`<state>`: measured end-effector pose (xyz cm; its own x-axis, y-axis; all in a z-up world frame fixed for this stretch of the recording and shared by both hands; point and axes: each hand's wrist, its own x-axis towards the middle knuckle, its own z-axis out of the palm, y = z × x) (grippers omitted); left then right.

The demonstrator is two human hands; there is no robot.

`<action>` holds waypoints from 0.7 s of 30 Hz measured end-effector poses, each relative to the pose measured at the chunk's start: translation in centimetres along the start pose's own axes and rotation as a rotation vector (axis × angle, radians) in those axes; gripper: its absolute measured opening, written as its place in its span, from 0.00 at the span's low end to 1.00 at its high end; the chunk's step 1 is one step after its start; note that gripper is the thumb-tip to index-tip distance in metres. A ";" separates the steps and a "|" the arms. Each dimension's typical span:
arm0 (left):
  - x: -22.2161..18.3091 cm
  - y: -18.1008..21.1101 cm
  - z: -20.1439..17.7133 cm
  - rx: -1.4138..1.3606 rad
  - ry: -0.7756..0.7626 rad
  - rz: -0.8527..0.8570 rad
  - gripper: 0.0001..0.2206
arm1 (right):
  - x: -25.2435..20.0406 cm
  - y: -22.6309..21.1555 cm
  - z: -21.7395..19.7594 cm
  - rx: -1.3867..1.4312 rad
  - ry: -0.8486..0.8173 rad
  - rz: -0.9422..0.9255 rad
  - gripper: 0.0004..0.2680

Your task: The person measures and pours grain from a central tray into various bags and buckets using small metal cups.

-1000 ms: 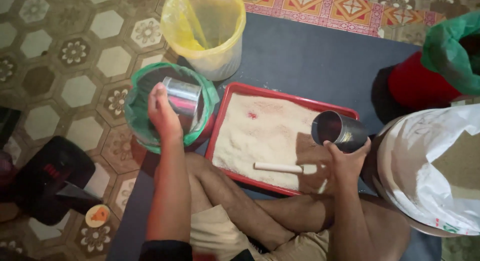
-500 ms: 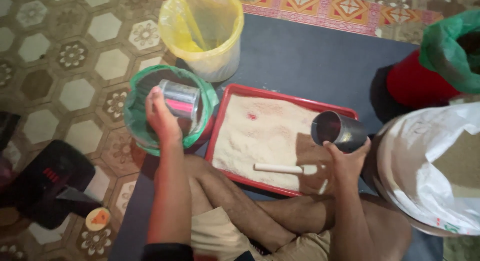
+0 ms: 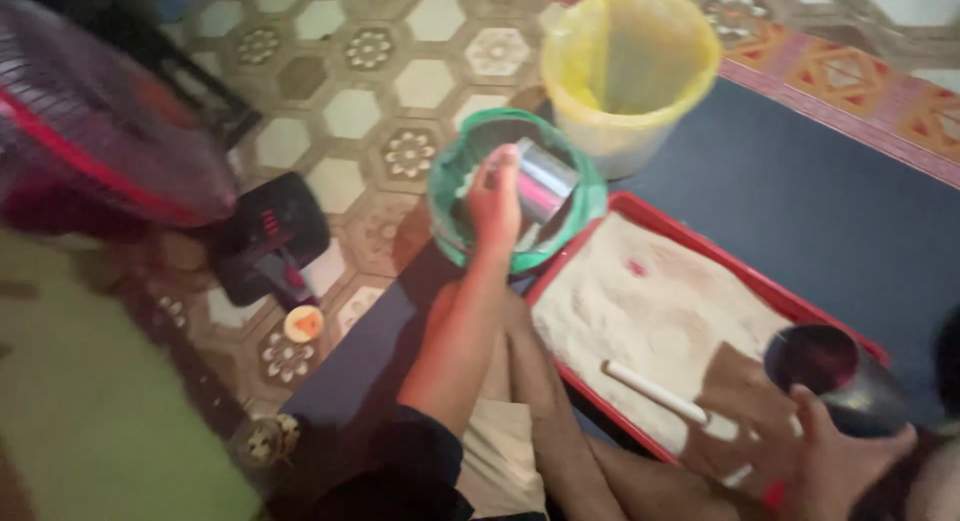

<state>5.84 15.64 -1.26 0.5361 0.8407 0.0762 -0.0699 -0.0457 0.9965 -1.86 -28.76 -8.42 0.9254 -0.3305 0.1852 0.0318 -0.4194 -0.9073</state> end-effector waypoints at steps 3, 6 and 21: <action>-0.1 0.2 0.0 -0.071 0.014 -0.004 0.18 | 0.8 6.0 0.2 -0.064 0.035 -0.081 0.32; -0.3 -0.1 0.3 -0.186 -0.007 -0.020 0.17 | 2.1 12.0 0.1 -0.332 0.132 -0.143 0.35; -0.8 0.5 0.8 -0.155 0.024 -0.101 0.16 | 8.6 29.4 1.4 0.176 -0.414 0.455 0.16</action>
<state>6.05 14.46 -0.78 0.5270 0.8495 -0.0262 -0.1464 0.1211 0.9818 7.61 -42.71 -34.01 0.9292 -0.0742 -0.3620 -0.3694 -0.1576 -0.9158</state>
